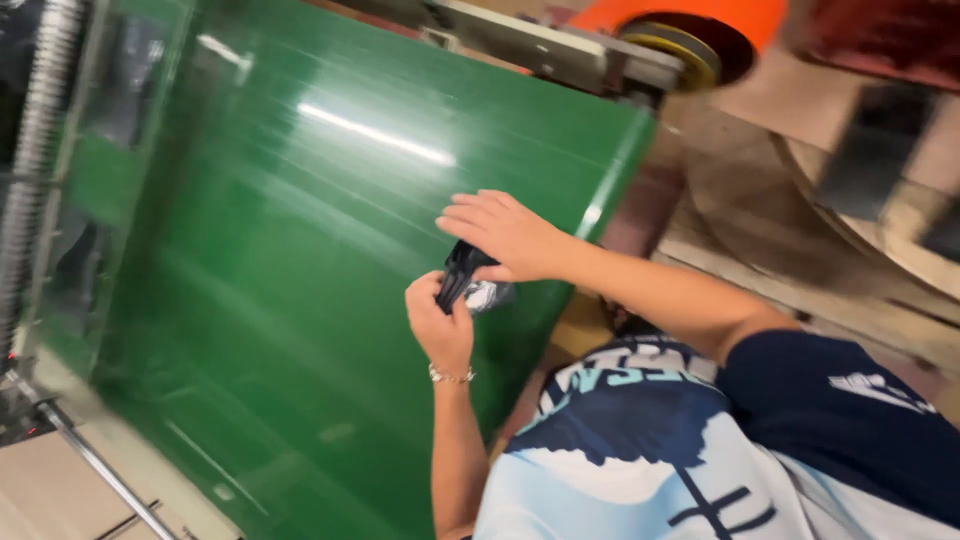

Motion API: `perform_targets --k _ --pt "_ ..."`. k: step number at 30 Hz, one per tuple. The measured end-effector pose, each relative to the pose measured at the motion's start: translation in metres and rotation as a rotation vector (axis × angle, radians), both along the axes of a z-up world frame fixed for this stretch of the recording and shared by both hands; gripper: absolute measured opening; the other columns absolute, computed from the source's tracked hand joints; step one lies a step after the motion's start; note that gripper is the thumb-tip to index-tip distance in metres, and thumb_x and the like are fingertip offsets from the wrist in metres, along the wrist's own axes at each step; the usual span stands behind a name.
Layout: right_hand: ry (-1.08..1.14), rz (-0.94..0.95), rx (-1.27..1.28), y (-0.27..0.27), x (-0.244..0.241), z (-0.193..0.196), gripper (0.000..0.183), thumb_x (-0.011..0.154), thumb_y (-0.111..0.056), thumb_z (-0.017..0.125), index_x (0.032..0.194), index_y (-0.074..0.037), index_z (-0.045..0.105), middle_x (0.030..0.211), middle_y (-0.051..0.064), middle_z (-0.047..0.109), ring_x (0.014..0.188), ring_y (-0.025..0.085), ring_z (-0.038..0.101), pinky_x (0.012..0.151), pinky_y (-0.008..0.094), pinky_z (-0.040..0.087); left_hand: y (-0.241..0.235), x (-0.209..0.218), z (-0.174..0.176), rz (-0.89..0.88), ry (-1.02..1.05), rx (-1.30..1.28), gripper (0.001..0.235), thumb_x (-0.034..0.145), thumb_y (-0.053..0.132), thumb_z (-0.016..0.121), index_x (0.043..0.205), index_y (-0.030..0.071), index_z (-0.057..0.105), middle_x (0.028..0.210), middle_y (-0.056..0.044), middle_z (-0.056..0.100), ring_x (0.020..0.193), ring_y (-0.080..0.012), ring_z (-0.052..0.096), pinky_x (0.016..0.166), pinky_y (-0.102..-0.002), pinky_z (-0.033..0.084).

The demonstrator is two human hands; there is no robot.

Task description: Picking up plastic bags from a conveyor belt, folding them into a compact shape, and stacking them into a storage crate.

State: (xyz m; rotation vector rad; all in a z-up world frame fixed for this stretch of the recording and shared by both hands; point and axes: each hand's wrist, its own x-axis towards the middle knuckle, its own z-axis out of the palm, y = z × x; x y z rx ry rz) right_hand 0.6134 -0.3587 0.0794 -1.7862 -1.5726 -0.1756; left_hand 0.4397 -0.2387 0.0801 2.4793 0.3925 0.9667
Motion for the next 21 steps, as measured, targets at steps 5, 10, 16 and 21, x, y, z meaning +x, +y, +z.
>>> perform_targets --k 5,10,16,21 --pt "0.02 0.105 0.1 -0.068 -0.036 -0.005 0.071 0.103 -0.06 0.022 0.147 -0.009 0.043 0.099 0.009 0.059 0.083 0.029 0.064 0.074 0.043 0.053 -0.059 -0.038 0.035 -0.2 -0.021 -0.102 0.018 0.089 0.008 0.07 0.092 0.004 0.053 0.096 -0.015 0.066 0.086 -0.0359 0.064 0.08 -0.04 0.051" --pt "0.11 -0.067 0.002 -0.172 -0.099 -0.028 0.052 0.102 -0.056 0.037 0.138 -0.022 0.054 0.085 -0.001 0.062 0.071 0.022 0.068 0.062 0.039 0.055 -0.115 -0.054 0.018 -0.348 0.002 -0.187 0.023 0.083 0.004 0.075 0.09 0.006 0.054 0.094 -0.011 0.068 0.085 -0.0333 0.066 0.077 -0.039 0.052" --pt "0.69 -0.533 0.059 -0.287 -0.153 -0.075 0.027 0.087 -0.04 0.076 0.102 -0.019 0.068 0.075 -0.001 0.07 0.074 0.023 0.073 0.066 0.033 0.057 -0.194 -0.057 -0.023 -0.278 0.07 -0.133 0.077 0.075 0.029 0.085 0.136 0.001 0.05 0.132 -0.017 0.053 0.118 -0.0372 0.051 0.105 -0.047 0.041" --pt "0.999 -1.015 0.322 -0.374 -0.173 -0.073 0.017 0.091 -0.018 0.076 0.103 -0.008 0.07 0.083 0.005 0.073 0.078 0.013 0.065 0.073 0.032 0.055 -0.288 -0.058 -0.039 -0.505 0.553 -0.942 0.053 0.098 0.019 0.062 0.139 -0.009 0.041 0.129 -0.035 0.054 0.12 -0.0472 0.057 0.105 -0.054 0.043"
